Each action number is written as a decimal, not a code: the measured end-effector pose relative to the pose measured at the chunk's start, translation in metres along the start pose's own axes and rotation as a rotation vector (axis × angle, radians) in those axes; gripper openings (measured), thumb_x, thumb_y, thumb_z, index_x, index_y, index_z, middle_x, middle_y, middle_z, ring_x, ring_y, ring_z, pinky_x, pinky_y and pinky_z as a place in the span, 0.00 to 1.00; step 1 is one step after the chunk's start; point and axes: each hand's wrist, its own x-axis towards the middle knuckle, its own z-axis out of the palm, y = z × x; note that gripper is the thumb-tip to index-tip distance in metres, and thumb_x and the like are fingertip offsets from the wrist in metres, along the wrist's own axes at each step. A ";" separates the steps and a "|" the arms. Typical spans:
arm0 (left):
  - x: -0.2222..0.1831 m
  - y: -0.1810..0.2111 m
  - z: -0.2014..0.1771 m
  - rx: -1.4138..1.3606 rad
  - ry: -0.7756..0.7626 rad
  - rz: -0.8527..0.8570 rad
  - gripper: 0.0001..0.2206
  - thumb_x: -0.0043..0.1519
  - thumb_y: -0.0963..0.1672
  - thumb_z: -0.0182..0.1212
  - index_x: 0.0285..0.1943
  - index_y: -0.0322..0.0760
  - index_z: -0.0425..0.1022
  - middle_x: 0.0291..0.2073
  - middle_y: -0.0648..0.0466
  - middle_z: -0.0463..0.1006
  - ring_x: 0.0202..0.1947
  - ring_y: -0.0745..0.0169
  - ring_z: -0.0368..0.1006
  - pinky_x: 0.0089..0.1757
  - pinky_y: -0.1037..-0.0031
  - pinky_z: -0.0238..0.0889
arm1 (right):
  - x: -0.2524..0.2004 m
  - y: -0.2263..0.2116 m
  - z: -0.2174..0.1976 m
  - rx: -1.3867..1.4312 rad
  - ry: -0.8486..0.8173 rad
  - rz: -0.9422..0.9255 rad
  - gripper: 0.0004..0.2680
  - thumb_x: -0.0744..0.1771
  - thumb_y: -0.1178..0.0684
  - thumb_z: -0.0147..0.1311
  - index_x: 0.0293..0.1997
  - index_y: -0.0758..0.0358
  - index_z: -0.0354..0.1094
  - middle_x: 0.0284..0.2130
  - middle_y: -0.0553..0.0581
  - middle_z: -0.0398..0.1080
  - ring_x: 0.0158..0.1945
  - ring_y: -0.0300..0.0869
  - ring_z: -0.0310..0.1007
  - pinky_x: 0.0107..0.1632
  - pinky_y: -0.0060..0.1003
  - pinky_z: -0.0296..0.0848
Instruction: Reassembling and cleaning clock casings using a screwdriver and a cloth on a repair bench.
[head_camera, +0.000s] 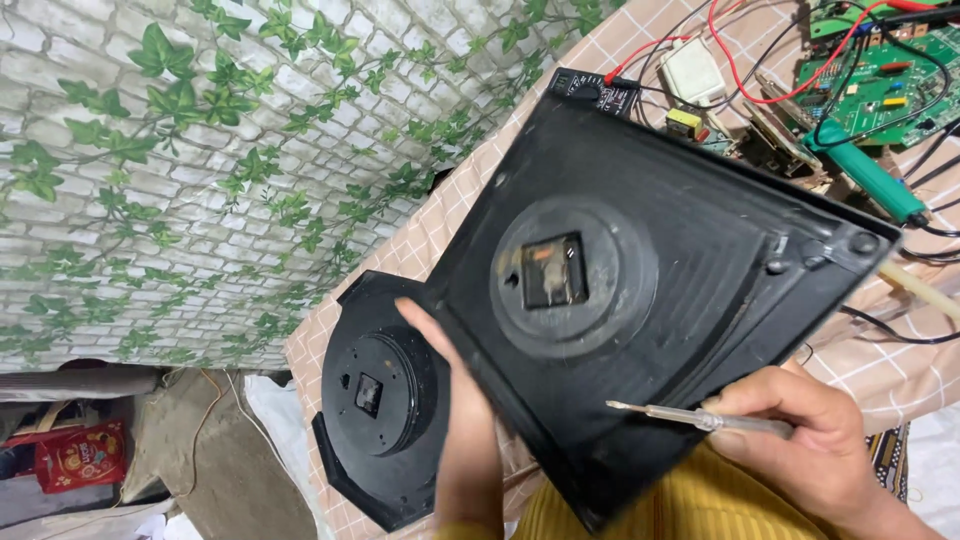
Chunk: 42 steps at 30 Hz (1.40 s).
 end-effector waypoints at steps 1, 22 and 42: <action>-0.004 -0.005 -0.008 -0.001 -0.002 0.004 0.52 0.51 0.72 0.44 0.77 0.40 0.59 0.72 0.43 0.62 0.70 0.40 0.57 0.68 0.45 0.47 | 0.000 0.005 0.002 -0.001 -0.003 -0.004 0.08 0.57 0.56 0.68 0.35 0.63 0.81 0.28 0.53 0.80 0.28 0.34 0.77 0.35 0.25 0.69; -0.030 -0.011 -0.034 -0.029 -0.246 0.062 0.35 0.61 0.52 0.68 0.75 0.36 0.59 0.66 0.40 0.68 0.65 0.39 0.66 0.63 0.47 0.61 | -0.018 0.026 0.046 0.293 -0.457 -0.136 0.11 0.62 0.64 0.65 0.48 0.70 0.78 0.38 0.58 0.86 0.39 0.37 0.87 0.41 0.29 0.81; -0.024 0.002 -0.042 0.034 -0.225 0.102 0.28 0.65 0.48 0.61 0.73 0.32 0.61 0.63 0.39 0.71 0.62 0.37 0.69 0.60 0.46 0.64 | -0.033 0.041 0.041 0.186 -0.655 0.241 0.05 0.63 0.61 0.68 0.41 0.66 0.83 0.32 0.50 0.83 0.37 0.34 0.78 0.44 0.30 0.75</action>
